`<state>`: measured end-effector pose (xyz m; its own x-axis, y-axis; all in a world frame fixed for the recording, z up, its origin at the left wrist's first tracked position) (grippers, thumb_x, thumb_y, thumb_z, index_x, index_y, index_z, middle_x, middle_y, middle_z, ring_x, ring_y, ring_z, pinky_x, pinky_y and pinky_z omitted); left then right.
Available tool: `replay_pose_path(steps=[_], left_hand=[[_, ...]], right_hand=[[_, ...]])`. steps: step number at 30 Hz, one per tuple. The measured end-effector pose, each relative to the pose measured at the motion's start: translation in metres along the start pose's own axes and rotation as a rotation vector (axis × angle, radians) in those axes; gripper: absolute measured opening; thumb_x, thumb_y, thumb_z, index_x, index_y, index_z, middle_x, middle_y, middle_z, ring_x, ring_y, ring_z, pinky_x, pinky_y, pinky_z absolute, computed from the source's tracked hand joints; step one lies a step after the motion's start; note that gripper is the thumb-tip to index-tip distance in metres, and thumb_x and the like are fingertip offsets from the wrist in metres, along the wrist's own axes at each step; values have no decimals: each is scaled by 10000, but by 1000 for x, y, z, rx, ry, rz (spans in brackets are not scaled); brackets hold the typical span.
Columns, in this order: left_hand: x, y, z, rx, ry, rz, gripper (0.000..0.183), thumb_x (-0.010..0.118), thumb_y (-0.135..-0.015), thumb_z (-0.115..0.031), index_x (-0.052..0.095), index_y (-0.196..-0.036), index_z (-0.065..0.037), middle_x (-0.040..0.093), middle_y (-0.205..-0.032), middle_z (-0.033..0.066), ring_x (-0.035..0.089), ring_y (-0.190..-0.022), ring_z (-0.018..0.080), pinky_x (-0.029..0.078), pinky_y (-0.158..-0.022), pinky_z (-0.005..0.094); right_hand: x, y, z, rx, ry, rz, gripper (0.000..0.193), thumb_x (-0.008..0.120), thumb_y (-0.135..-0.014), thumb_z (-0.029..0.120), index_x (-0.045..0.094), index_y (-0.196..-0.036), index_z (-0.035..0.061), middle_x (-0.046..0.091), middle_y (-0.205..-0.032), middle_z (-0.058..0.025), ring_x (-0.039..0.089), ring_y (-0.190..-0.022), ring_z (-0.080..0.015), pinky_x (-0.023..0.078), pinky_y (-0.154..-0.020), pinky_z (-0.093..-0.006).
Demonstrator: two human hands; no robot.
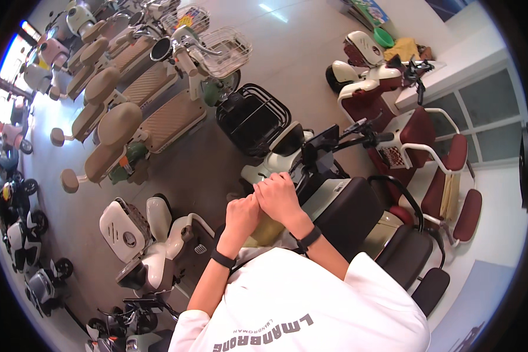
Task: Wiping down the seats, bodies, and handlebars of electric mobility scooters using a yellow cloth.
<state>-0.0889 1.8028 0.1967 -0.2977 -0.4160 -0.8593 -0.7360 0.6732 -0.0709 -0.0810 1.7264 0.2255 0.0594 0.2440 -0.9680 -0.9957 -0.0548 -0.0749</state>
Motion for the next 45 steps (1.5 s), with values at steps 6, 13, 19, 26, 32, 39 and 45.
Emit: replay_pose_path(steps=[6, 13, 19, 26, 32, 39, 45], left_hand=[[-21, 24, 6, 9, 69, -152, 84, 687, -794, -52, 610, -826, -61, 622, -768, 92, 653, -765, 298, 532, -666, 437], [-17, 58, 7, -125, 113, -107, 163, 657, -843, -56, 597, -995, -54, 605, -938, 110, 664, -845, 355, 544, -680, 459], [-42, 97, -6, -309, 194, -172, 445, 595, -944, -93, 512, -1381, -77, 592, -1280, 139, 693, -926, 416, 574, -739, 487], [-98, 104, -110, 57, 412, -183, 285, 528, -768, 148, 656, -974, -1, 711, -1001, 163, 704, -871, 404, 556, -736, 407], [-35, 114, -257, 489, 559, 410, 383, 589, -737, 134, 697, -1057, -46, 709, -1082, 89, 709, -787, 304, 575, -670, 355], [8, 124, -329, 687, 630, 552, 355, 600, -760, 150, 696, -1035, -53, 709, -1157, 103, 726, -862, 315, 587, -741, 378], [37, 167, -394, 969, 746, 828, 436, 591, -631, 143, 716, -975, -94, 728, -1132, 61, 719, -829, 254, 573, -709, 358]], right_hand=[[-1, 16, 35, -217, 128, 20, 221, 588, -950, 231, 720, -838, 93, 725, -818, -64, 672, -873, -252, 459, -918, -406], [-6, 59, 61, -169, -21, -116, 129, 607, -891, 170, 659, -955, 71, 694, -953, -92, 657, -953, -263, 466, -936, -392], [-31, 100, 67, -47, -332, -215, 439, 638, -858, 79, 574, -1285, 3, 521, -1414, -216, 639, -1138, -344, 502, -1023, -429], [-35, 136, 34, 207, -759, -73, 725, 607, -908, 69, 311, -1569, 97, 510, -1378, -232, 604, -1196, -433, 573, -929, -452], [-24, 197, 6, 41, -1510, 52, 974, 750, -853, 138, 196, -1653, 185, 585, -1321, -119, 610, -1047, -196, 489, -975, -345], [-62, 315, -50, 140, -1736, -291, 895, 740, -922, 235, 226, -1655, 201, 572, -1361, -130, 545, -1256, -230, 433, -1075, -360], [-43, 388, -67, 504, -1591, -273, 764, 620, -1014, 301, 206, -1645, 179, 451, -1554, -212, 596, -1280, -311, 471, -1055, -410]])
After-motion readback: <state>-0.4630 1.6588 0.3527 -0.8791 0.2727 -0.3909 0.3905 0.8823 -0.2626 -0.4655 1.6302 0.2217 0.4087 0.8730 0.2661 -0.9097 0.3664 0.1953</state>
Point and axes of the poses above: each hand's wrist, its own y-axis away from the middle knuckle, its own x-axis out of the palm, z = x × y, the point moved 10 cm from there along -y, towards the middle knuckle
